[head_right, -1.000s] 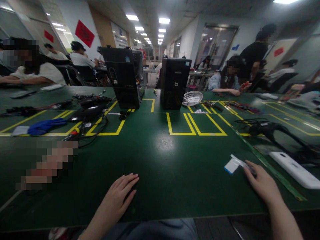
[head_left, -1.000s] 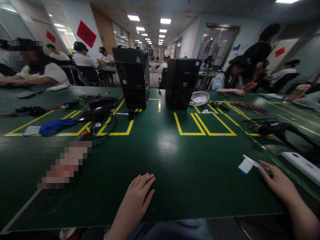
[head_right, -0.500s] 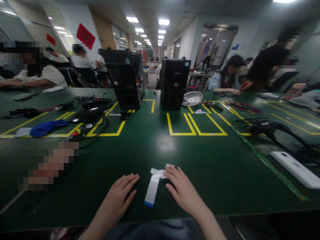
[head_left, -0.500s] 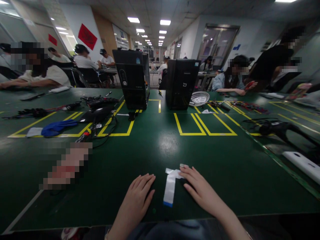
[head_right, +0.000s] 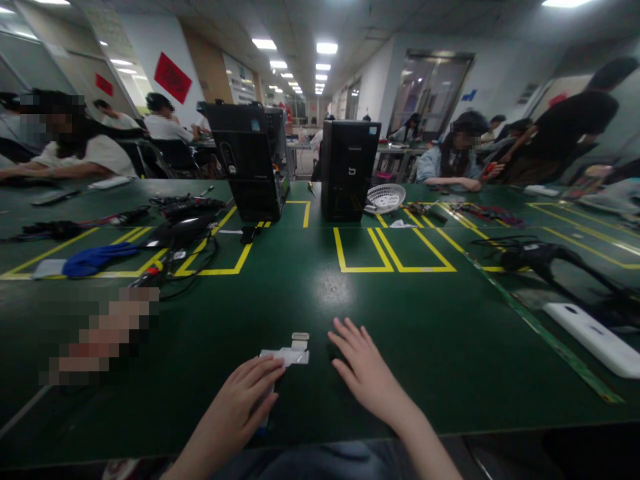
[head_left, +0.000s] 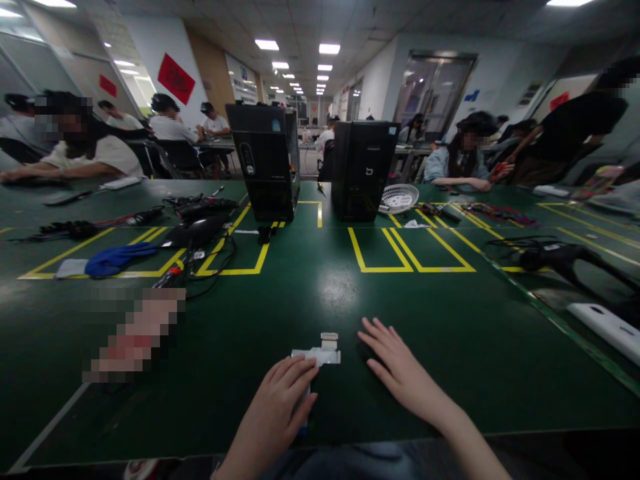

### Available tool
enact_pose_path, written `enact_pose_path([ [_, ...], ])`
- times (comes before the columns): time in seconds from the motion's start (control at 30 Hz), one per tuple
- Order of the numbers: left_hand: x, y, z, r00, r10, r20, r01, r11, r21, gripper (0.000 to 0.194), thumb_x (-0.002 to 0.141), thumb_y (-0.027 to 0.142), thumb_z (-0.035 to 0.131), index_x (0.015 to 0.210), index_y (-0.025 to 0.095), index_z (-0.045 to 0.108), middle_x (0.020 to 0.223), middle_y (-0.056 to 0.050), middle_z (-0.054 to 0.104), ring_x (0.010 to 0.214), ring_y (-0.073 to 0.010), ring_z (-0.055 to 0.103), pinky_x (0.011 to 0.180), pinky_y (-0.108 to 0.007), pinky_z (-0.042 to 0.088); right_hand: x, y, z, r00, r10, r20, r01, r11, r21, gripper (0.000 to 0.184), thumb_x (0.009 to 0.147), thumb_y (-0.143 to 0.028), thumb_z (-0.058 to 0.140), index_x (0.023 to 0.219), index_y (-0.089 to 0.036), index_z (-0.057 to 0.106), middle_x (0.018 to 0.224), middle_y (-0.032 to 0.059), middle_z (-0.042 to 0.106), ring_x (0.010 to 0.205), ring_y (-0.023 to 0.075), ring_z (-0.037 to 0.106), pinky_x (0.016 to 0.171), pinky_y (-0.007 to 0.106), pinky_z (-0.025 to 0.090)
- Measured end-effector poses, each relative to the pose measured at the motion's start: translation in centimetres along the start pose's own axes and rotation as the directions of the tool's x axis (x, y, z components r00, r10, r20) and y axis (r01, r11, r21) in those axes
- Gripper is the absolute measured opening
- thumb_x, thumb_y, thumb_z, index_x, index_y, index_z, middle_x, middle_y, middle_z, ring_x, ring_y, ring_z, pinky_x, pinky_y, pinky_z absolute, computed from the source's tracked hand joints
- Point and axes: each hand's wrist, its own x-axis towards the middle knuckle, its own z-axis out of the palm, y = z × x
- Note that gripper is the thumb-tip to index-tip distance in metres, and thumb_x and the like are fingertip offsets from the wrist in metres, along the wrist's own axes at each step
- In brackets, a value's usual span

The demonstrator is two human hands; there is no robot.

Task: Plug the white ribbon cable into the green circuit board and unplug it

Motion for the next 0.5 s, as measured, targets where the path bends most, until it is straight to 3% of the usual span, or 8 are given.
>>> enact_pose_path([
  [0.07, 0.0, 0.0, -0.1, 1.0, -0.004, 0.009, 0.004, 1.0, -0.003, 0.038, 0.097, 0.029, 0.048, 0.135, 0.026, 0.051, 0.138, -0.003, 0.055, 0.127, -0.0249, 0.048, 0.104, -0.047, 0.044, -1.1, 4.5, -2.0, 0.972, 0.209, -0.106, -0.222, 0.967, -0.125, 0.054, 0.095, -0.047, 0.033, 0.143, -0.023, 0.041, 0.155, 0.0083, 0.027, 0.143, 0.027, 0.02, 0.113, 0.056, 0.02],
  [0.1, 0.0, 0.0, -0.2, 1.0, -0.003, 0.012, 0.003, 1.0, -0.004, 0.039, 0.097, 0.029, 0.048, 0.135, 0.026, 0.051, 0.138, -0.003, 0.055, 0.127, -0.0249, 0.048, 0.104, -0.047, 0.044, -1.9, 7.0, -3.2, 0.926, 0.337, -0.172, -0.366, 0.911, -0.188, 0.057, 0.094, -0.048, 0.033, 0.141, -0.018, 0.044, 0.154, 0.0125, 0.028, 0.143, 0.0303, 0.019, 0.112, 0.058, 0.02],
  [0.17, 0.0, 0.0, -0.3, 1.0, 0.001, 0.017, 0.0, 1.0, -0.009, 0.039, 0.097, 0.03, 0.048, 0.135, 0.026, 0.05, 0.138, -0.004, 0.055, 0.127, -0.0248, 0.048, 0.104, -0.047, 0.043, -3.9, 12.1, -5.6, 0.763, 0.567, -0.309, -0.643, 0.716, -0.273, 0.066, 0.092, -0.052, 0.03, 0.141, -0.01, 0.043, 0.153, 0.0203, 0.027, 0.143, 0.0372, 0.012, 0.109, 0.065, 0.013],
  [0.23, 0.1, 0.0, -0.4, 1.0, 0.001, 0.017, -0.001, 1.0, -0.014, 0.039, 0.097, 0.03, 0.048, 0.135, 0.025, 0.051, 0.137, -0.004, 0.055, 0.127, -0.0245, 0.048, 0.104, -0.046, 0.043, -6.5, 16.4, -7.7, 0.563, 0.708, -0.426, -0.825, 0.505, -0.252, 0.075, 0.093, -0.056, 0.019, 0.142, -0.005, 0.04, 0.153, 0.0246, 0.022, 0.143, 0.0389, 0.009, 0.108, 0.066, 0.01],
  [0.3, 0.1, 0.1, -0.4, 1.0, -0.002, 0.01, 0.002, 1.0, -0.018, 0.039, 0.097, 0.031, 0.048, 0.135, 0.025, 0.051, 0.136, -0.004, 0.056, 0.126, -0.0246, 0.049, 0.104, -0.046, 0.044, -9.1, 19.7, -9.0, 0.359, 0.777, -0.518, -0.932, 0.33, -0.151, 0.083, 0.091, -0.061, 0.012, 0.143, -0.001, 0.037, 0.152, 0.0293, 0.018, 0.142, 0.042, 0.01, 0.108, 0.063, 0.011],
  [0.37, 0.2, 0.1, -0.3, 1.0, -0.007, -0.003, 0.007, 1.0, -0.022, 0.038, 0.097, 0.031, 0.048, 0.134, 0.025, 0.052, 0.135, -0.004, 0.057, 0.125, -0.0246, 0.05, 0.103, -0.046, 0.044, -11.2, 21.8, -9.6, 0.194, 0.807, -0.558, -0.979, 0.199, -0.053, 0.089, 0.088, -0.065, 0.01, 0.143, 0.0, 0.036, 0.151, 0.0313, 0.017, 0.141, 0.0435, 0.013, 0.107, 0.062, 0.013],
  [0.43, 0.3, 0.1, -0.2, 1.0, -0.01, -0.019, 0.009, 1.0, -0.025, 0.038, 0.096, 0.031, 0.049, 0.134, 0.025, 0.052, 0.134, -0.004, 0.058, 0.124, -0.0245, 0.051, 0.103, -0.045, 0.045, -12.7, 22.9, -9.8, 0.074, 0.836, -0.544, -0.994, 0.108, 0.032, 0.093, 0.085, -0.069, 0.011, 0.142, -0.001, 0.037, 0.149, 0.0332, 0.02, 0.138, 0.0448, 0.017, 0.105, 0.062, 0.015],
  [0.5, 0.3, 0.0, -0.1, 1.0, -0.01, -0.029, 0.009, 1.0, -0.025, 0.038, 0.096, 0.03, 0.05, 0.134, 0.025, 0.052, 0.133, -0.004, 0.058, 0.123, -0.0242, 0.051, 0.103, -0.044, 0.045, -13.5, 23.4, -9.8, 0.006, 0.873, -0.487, -0.995, 0.052, 0.081, 0.092, 0.084, -0.07, 0.014, 0.142, -0.003, 0.039, 0.146, 0.0341, 0.025, 0.136, 0.0457, 0.022, 0.102, 0.061, 0.018],
])
